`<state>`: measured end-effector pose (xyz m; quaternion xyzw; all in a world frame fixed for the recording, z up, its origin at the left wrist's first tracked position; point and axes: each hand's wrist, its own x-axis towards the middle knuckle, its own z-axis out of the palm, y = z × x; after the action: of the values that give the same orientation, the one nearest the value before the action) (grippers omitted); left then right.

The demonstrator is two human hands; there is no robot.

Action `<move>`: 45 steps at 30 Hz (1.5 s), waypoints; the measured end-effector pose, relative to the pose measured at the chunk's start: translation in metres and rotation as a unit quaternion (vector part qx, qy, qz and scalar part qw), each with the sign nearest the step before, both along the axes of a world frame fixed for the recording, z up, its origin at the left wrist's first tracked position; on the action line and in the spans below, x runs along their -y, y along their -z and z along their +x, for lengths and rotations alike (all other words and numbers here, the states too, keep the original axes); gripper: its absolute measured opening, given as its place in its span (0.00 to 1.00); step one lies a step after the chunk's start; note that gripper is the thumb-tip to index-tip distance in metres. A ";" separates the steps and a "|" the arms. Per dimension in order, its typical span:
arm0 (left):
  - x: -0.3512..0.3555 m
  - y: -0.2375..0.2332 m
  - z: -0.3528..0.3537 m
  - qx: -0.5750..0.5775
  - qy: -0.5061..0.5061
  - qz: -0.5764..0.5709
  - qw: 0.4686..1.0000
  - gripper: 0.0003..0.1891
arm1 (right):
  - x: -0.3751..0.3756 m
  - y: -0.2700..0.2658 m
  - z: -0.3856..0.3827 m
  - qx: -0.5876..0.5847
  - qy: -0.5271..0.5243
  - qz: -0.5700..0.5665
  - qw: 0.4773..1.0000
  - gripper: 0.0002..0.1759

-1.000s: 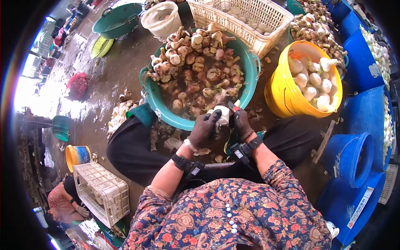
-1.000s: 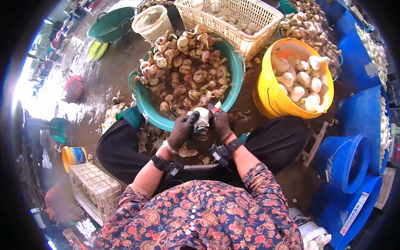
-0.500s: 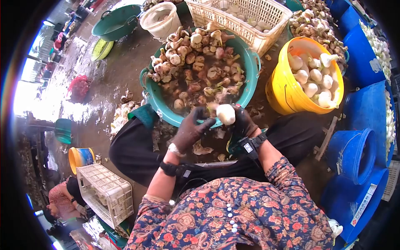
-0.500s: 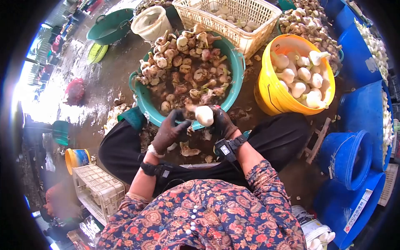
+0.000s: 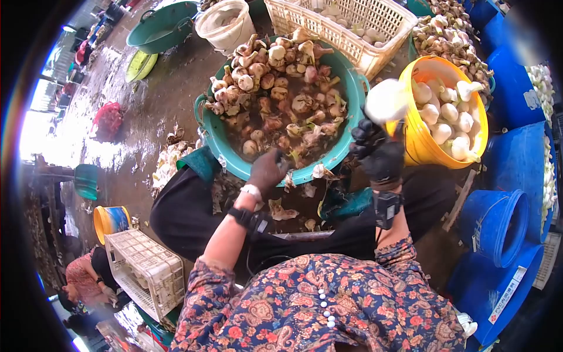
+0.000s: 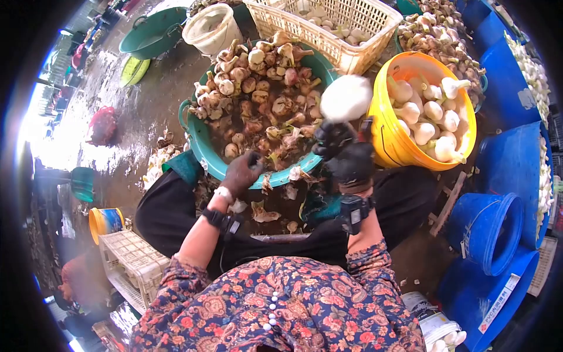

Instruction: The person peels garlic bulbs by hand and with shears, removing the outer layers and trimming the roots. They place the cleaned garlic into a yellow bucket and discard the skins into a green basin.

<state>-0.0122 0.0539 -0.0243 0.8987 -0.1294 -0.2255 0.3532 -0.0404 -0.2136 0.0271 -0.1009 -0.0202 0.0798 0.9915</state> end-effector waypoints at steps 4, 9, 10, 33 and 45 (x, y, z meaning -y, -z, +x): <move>0.020 0.070 0.043 0.003 -0.017 0.086 0.996 0.29 | -0.005 0.008 0.008 -0.123 -0.002 -0.188 0.974 0.46; 0.076 0.107 0.056 -0.040 -0.033 0.082 0.995 0.46 | -0.032 0.031 0.006 -0.296 -0.052 -0.362 0.882 0.41; 0.077 0.109 0.056 -0.037 -0.017 0.116 0.992 0.41 | -0.033 0.036 0.008 -0.297 -0.048 -0.364 0.881 0.41; -0.004 0.079 0.044 -0.188 0.007 0.091 0.978 0.32 | -0.045 0.068 0.005 -0.300 -0.029 -0.490 0.818 0.30; 0.064 0.103 0.038 -0.248 -0.076 -0.108 0.960 0.31 | -0.040 0.087 0.007 -0.350 -0.015 -0.502 0.791 0.23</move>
<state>0.0262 -0.0103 -0.1269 0.7781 0.0078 -0.3985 0.4855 -0.0337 -0.1736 -0.0599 -0.5492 0.3697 0.1233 0.7393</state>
